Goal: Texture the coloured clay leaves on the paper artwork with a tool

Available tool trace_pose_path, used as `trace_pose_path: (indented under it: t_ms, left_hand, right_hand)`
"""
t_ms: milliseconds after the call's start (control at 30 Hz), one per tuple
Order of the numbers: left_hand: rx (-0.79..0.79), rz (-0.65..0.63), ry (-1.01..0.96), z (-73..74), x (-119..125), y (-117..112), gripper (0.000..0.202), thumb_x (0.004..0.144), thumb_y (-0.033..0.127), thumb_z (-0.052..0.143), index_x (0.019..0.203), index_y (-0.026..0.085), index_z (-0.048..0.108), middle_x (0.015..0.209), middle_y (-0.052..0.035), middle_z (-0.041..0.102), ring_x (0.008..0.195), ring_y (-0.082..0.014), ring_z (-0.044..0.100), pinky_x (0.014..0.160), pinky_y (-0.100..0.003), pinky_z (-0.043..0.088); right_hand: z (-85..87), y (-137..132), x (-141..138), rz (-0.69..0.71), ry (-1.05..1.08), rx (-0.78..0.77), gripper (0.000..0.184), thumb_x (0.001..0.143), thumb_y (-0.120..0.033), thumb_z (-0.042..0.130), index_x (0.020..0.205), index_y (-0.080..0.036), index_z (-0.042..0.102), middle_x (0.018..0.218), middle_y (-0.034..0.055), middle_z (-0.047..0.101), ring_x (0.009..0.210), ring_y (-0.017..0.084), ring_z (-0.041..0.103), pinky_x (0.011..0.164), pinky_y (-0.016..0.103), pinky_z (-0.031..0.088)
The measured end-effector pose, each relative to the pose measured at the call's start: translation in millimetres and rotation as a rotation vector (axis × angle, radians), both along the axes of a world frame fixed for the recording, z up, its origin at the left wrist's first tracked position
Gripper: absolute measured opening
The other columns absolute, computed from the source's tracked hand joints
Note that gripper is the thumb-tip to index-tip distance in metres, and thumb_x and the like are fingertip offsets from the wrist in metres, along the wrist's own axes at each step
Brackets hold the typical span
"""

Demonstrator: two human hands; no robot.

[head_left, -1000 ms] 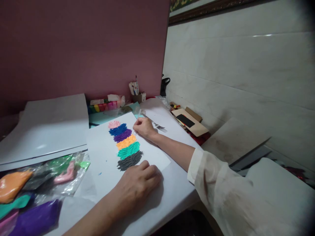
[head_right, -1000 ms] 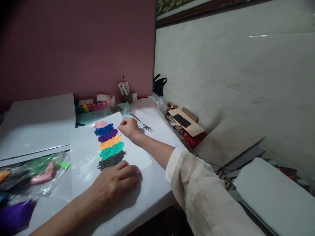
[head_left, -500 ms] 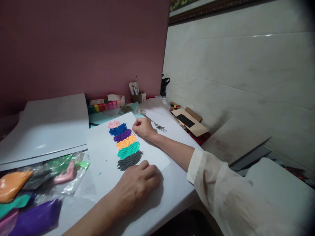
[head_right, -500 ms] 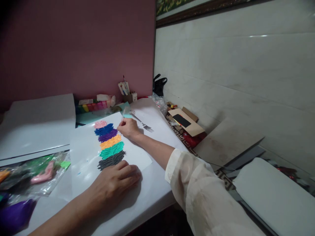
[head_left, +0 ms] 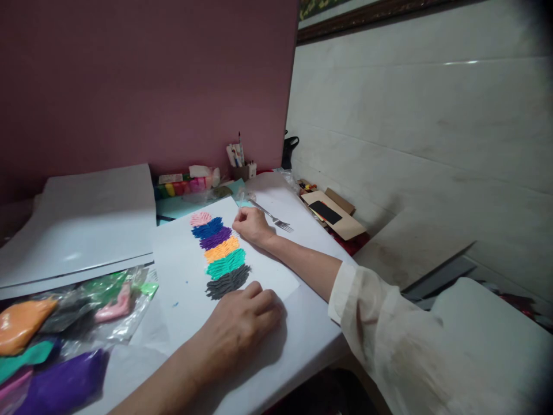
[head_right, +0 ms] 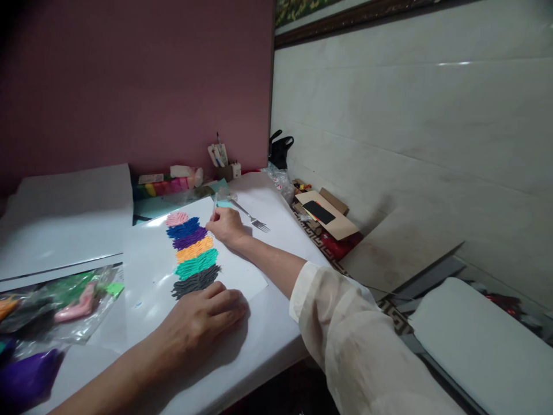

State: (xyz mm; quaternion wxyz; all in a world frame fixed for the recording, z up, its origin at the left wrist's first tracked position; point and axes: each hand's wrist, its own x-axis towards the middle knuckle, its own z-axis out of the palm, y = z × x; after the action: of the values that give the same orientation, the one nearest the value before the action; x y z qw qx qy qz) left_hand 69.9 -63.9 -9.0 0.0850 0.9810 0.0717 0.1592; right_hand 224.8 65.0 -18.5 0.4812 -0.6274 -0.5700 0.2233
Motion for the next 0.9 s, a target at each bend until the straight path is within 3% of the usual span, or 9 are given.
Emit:
trace_pose_path:
  t_ms: [367, 667, 900]
  left_hand:
    - [0.034, 0.014, -0.002, -3.3, -0.8, 0.6, 0.018, 0.093, 0.014, 0.046, 0.098, 0.018, 0.063, 0.090, -0.0075, 0.060, 0.074, -0.0191, 0.046, 0.059, -0.031, 0.041]
    - [0.050, 0.005, -0.047, -4.5, 0.2, 1.3, 0.015, 0.092, 0.013, 0.049, 0.092, 0.018, 0.063, 0.085, -0.0069, 0.058, 0.073, -0.0168, 0.048, 0.063, -0.028, 0.044]
    - [0.078, 0.018, -0.074, -5.6, 0.5, 0.8, 0.011, 0.091, 0.016, 0.051, 0.093, 0.019, 0.062, 0.084, -0.0064, 0.058, 0.070, -0.0168, 0.045, 0.060, -0.028, 0.042]
  right_hand:
    - [1.4, 0.5, 2.7, -0.050, 0.142, 0.022, 0.009, 0.061, -0.013, 0.059, 0.055, -0.019, 0.055, 0.056, -0.0046, 0.056, 0.059, 0.012, 0.054, 0.059, 0.022, 0.041]
    - [1.7, -4.8, 4.0, -0.067, 0.281, 0.054, 0.007, 0.073, -0.026, 0.056, 0.072, -0.019, 0.054, 0.056, -0.0066, 0.054, 0.042, 0.008, 0.047, 0.042, 0.018, 0.039]
    - [5.0, 2.1, 26.2, -0.168, 0.171, 0.119, 0.021, 0.087, -0.038, 0.051, 0.079, -0.020, 0.055, 0.066, -0.0028, 0.062, 0.053, 0.010, 0.057, 0.053, 0.020, 0.046]
